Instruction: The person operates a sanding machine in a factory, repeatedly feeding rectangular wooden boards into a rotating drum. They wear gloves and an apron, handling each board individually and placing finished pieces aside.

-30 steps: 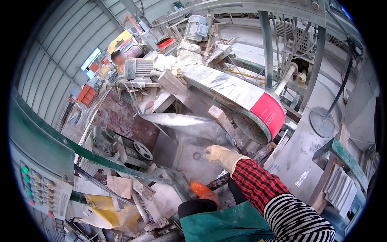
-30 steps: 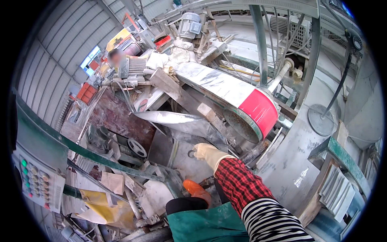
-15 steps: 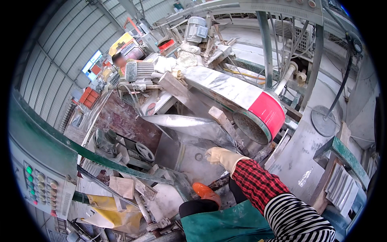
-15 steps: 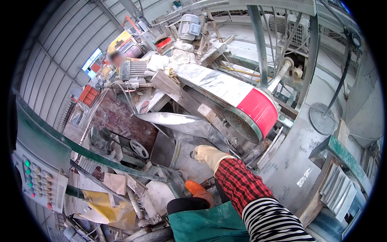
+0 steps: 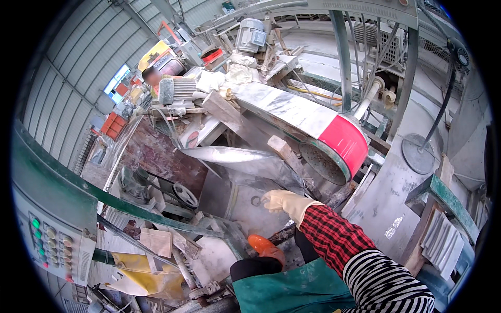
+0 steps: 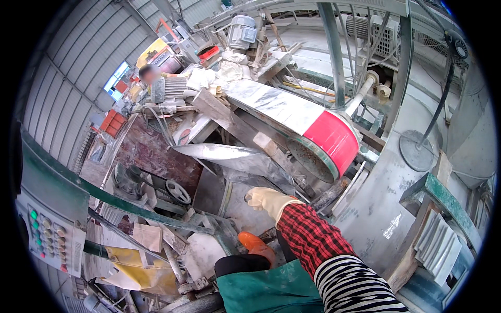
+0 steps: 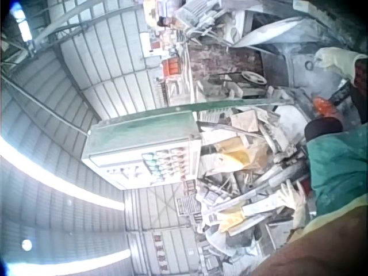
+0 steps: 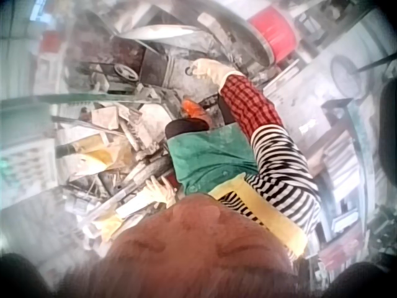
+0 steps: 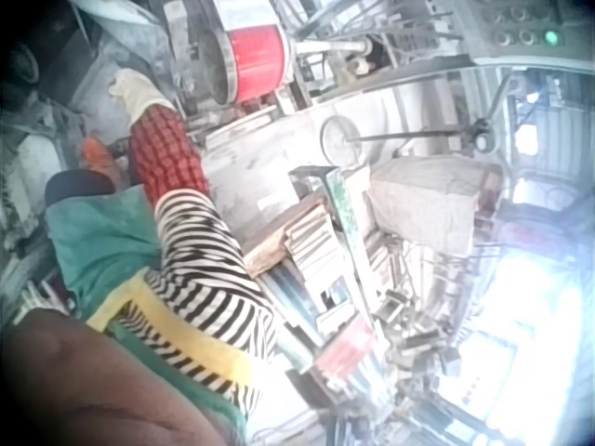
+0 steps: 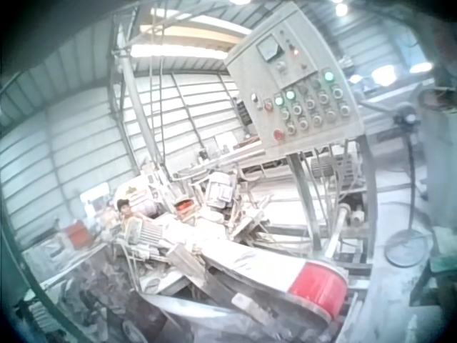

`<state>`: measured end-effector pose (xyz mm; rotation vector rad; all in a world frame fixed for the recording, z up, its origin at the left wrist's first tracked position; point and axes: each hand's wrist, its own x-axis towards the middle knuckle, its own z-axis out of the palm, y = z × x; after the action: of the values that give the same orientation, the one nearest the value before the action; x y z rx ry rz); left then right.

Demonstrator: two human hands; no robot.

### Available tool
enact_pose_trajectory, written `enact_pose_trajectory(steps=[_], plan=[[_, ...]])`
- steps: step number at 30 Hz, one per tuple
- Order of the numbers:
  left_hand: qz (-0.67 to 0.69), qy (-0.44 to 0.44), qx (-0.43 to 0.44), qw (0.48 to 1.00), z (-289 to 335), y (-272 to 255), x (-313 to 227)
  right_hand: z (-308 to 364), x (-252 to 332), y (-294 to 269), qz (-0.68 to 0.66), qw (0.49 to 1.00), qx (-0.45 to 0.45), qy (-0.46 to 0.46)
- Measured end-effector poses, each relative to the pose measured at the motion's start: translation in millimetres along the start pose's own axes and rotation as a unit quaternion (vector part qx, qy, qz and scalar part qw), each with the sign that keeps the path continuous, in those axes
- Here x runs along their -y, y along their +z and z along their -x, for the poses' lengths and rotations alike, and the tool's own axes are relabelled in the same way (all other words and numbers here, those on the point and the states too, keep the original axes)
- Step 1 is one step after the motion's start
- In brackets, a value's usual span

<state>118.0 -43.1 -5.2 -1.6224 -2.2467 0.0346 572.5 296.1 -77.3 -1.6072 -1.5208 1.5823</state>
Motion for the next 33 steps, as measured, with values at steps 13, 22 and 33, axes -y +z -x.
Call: enact_pose_trajectory(steps=[13, 22, 33], plan=[[0.031, 0.147, -0.032, 0.988, -9.4, -15.5, 66.9, -26.1, 19.6, 72.2, -0.097, 0.963, -0.113, -0.226], [0.451, 0.105, -0.056, 0.885, -14.9, -81.6, 73.9, 135.5, 179.6, 301.5, -0.227, 0.880, 0.418, 0.002], [0.370, 0.321, -0.171, 0.855, -54.1, -102.2, 21.0, 151.2, 149.9, 360.7, -0.487, 0.841, 0.226, 0.066]])
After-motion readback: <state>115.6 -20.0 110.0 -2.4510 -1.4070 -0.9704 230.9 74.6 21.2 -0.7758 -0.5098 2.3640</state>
